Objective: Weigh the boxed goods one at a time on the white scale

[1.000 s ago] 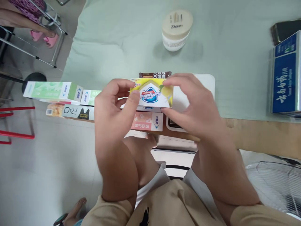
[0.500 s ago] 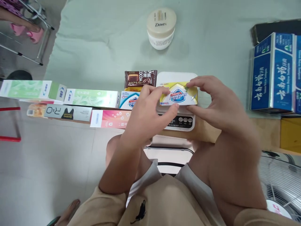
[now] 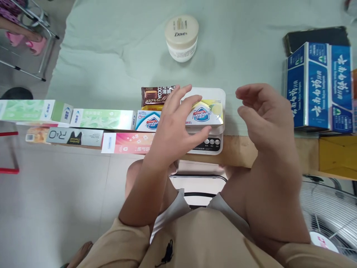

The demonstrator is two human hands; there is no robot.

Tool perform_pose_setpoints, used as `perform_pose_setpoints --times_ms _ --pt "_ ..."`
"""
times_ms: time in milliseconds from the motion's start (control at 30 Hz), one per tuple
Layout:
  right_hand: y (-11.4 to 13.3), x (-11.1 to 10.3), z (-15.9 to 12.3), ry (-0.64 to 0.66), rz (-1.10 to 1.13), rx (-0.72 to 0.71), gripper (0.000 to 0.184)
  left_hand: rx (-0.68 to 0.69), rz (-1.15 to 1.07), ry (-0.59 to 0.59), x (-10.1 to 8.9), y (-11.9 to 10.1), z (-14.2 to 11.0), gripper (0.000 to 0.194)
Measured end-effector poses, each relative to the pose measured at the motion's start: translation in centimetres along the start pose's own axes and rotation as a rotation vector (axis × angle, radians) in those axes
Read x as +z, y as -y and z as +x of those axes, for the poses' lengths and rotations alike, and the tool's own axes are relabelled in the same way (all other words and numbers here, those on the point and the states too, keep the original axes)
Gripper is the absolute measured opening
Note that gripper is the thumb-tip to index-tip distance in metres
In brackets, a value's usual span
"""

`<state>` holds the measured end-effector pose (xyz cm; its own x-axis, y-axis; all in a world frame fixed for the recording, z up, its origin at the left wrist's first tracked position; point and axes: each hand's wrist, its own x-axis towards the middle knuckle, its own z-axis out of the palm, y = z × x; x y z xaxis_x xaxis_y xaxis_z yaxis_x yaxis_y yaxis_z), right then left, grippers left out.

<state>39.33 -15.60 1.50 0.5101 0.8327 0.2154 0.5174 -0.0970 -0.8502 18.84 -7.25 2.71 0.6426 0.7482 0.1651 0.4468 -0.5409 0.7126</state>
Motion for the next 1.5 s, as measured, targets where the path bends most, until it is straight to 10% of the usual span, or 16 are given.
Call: perform_pose_setpoints --times_ms 367,600,900,1067,1233,1500 --pt "-0.2 -1.6 -0.8 0.022 0.039 0.09 0.03 0.087 0.234 0.141 1.3 0.4 1.1 0.062" --pt "0.4 -3.3 -2.4 0.01 0.003 -0.021 0.032 0.197 0.212 0.023 2.1 -0.6 1.7 0.057" --pt "1.3 -7.9 -8.9 -0.465 -0.262 -0.343 0.018 0.451 0.028 0.087 10.9 -7.0 1.6 0.038" --pt "0.3 -8.9 -11.8 -0.38 -0.194 -0.488 0.019 0.435 0.05 0.21 16.6 -9.0 1.5 0.032" --pt "-1.1 -10.1 -11.8 -0.214 -0.291 -0.23 0.015 0.424 0.066 0.213 20.5 -9.9 1.6 0.035" --pt "-0.8 -11.8 -11.1 0.261 -0.392 0.254 0.019 0.182 0.108 0.272 17.8 -10.7 1.7 0.035"
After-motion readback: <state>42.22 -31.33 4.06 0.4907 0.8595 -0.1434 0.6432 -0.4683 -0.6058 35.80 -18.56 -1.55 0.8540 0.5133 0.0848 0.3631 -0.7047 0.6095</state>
